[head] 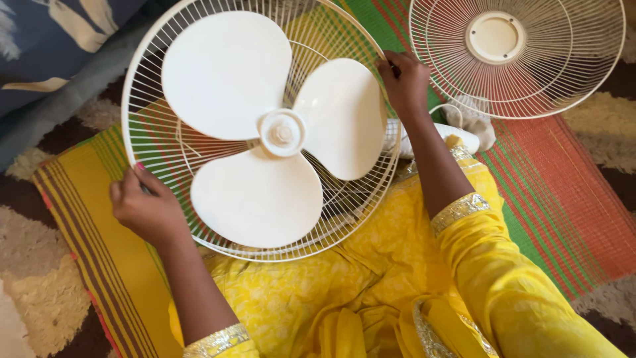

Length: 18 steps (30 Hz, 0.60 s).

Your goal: The person assembles a white table fan by hand. They attach the front grill to the fan body, secure the rear grill, and then wipe the fan blades with a cloth.

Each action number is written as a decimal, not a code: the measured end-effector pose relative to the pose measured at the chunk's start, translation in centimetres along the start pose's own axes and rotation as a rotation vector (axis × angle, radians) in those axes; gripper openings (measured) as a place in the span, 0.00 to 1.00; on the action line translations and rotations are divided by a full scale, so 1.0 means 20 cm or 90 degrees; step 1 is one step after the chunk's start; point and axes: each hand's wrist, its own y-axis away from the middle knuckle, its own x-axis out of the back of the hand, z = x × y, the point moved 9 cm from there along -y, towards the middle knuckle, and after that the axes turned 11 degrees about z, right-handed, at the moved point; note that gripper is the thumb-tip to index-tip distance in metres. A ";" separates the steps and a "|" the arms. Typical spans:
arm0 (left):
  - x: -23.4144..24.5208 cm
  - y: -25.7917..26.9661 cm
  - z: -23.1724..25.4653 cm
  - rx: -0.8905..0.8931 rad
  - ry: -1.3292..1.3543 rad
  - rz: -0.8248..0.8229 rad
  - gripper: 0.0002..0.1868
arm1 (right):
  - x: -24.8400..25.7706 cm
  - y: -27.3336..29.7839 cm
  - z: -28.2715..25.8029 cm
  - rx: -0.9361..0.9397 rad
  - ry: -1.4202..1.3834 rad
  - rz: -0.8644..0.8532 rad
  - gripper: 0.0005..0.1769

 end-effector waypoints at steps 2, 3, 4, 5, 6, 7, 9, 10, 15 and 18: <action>-0.05 -0.07 0.03 -0.005 -0.016 -0.015 0.09 | -0.01 0.00 0.09 -0.051 0.004 -0.018 0.12; -0.07 -0.10 0.04 -0.004 -0.019 -0.024 0.09 | -0.02 0.02 0.13 -0.064 0.014 -0.028 0.11; -0.09 -0.13 0.05 -0.002 -0.022 -0.033 0.09 | -0.02 0.03 0.17 -0.077 0.025 -0.038 0.11; -0.12 -0.16 0.06 -0.001 -0.029 -0.038 0.09 | -0.02 0.04 0.22 -0.096 0.021 -0.061 0.12; -0.14 -0.18 0.07 0.001 -0.036 -0.044 0.09 | -0.03 0.06 0.26 -0.116 0.018 -0.083 0.13; -0.16 -0.20 0.07 0.004 -0.043 -0.049 0.09 | -0.03 0.07 0.30 -0.135 0.014 -0.105 0.14; -0.17 -0.22 0.08 -0.025 -0.068 -0.049 0.09 | -0.03 0.07 0.33 -0.127 -0.003 -0.129 0.17; -0.19 -0.22 0.08 -0.040 -0.080 -0.050 0.10 | -0.03 0.08 0.35 -0.123 -0.011 -0.141 0.18; -0.25 -0.23 0.02 -0.040 -0.099 -0.067 0.10 | 0.00 0.13 0.37 -0.139 0.022 -0.199 0.22; -0.26 -0.23 0.02 -0.077 -0.109 -0.054 0.10 | 0.04 0.16 0.32 -0.149 0.057 -0.252 0.24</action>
